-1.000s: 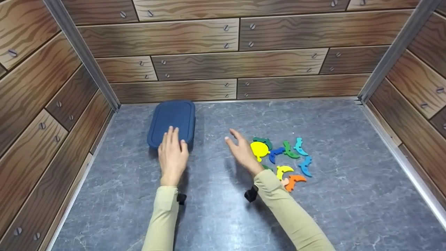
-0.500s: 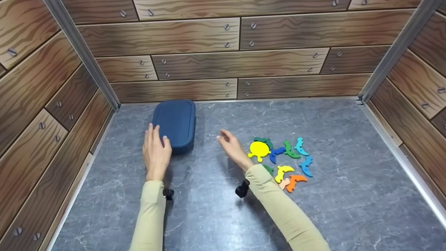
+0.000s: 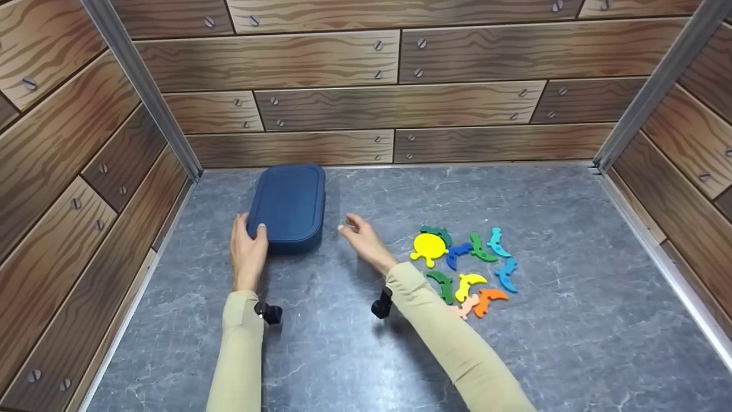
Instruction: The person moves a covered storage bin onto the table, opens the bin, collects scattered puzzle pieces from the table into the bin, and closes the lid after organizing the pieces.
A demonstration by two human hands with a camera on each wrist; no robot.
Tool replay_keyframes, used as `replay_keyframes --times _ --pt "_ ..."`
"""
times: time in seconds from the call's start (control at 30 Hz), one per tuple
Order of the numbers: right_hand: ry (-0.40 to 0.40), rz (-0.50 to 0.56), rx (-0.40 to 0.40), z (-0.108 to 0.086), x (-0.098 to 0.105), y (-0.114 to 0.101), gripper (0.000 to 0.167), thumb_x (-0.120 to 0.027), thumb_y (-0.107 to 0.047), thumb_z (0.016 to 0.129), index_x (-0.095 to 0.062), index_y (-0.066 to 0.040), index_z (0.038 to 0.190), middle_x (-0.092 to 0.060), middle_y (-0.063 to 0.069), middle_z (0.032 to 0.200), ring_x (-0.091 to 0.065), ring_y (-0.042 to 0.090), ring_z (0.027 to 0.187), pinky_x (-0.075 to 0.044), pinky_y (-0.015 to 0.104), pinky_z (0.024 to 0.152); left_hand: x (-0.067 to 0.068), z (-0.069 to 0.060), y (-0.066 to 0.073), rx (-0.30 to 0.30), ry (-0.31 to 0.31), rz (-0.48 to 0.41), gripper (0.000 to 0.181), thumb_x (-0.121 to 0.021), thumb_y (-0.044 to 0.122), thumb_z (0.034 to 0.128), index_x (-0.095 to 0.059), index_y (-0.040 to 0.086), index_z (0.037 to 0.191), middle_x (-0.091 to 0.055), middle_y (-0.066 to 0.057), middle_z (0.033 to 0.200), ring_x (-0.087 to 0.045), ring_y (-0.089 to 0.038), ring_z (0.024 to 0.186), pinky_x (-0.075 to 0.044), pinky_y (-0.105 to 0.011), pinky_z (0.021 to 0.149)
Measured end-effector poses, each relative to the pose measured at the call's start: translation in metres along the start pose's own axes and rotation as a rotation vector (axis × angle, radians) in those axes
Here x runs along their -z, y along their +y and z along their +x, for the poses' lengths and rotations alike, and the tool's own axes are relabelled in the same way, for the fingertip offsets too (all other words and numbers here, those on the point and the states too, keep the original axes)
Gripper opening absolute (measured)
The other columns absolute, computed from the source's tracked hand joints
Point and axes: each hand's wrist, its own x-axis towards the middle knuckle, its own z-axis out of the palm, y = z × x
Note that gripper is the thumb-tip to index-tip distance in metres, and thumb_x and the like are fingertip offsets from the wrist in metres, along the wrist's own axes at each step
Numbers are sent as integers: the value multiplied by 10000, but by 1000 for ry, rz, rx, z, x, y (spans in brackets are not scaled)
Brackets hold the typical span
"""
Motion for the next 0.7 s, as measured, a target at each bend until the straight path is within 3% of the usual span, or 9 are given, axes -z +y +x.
replay_keyframes --times 0.17,0.33,0.53,0.7 --pt "-16 31 18 7 -12 -2 560 -538 -185 1008 -365 88 1465 -443 270 1443 -462 382 1305 -399 407 1068 3 5 -7 77 -8 -185 569 -504 291 1011 -339 110 1524 -310 -137 1566 -319 -318 1415 -296 -446 1127" --pt "-37 99 -15 10 -19 -5 571 -534 -161 1008 -332 87 1481 -422 285 1453 -504 362 1268 -485 420 961 4 8 -16 158 -77 -364 600 -485 284 1030 -264 114 1561 -213 -87 1613 -232 -268 1461 -273 -391 1148" --pt "-51 118 -58 16 -25 -10 606 -526 -193 1019 -277 19 1530 -362 235 1514 -490 338 1292 -480 423 977 6 17 -24 194 -115 -455 577 -452 279 1049 -255 124 1568 -218 -62 1616 -192 -209 1475 -236 -363 1163" --pt "-52 94 -64 20 -30 -16 637 -534 -210 1018 -244 -19 1552 -334 202 1543 -465 334 1320 -482 406 973 5 26 -28 160 -117 -465 552 -454 250 1049 -290 111 1557 -265 -80 1599 -240 -200 1459 -243 -342 1158"
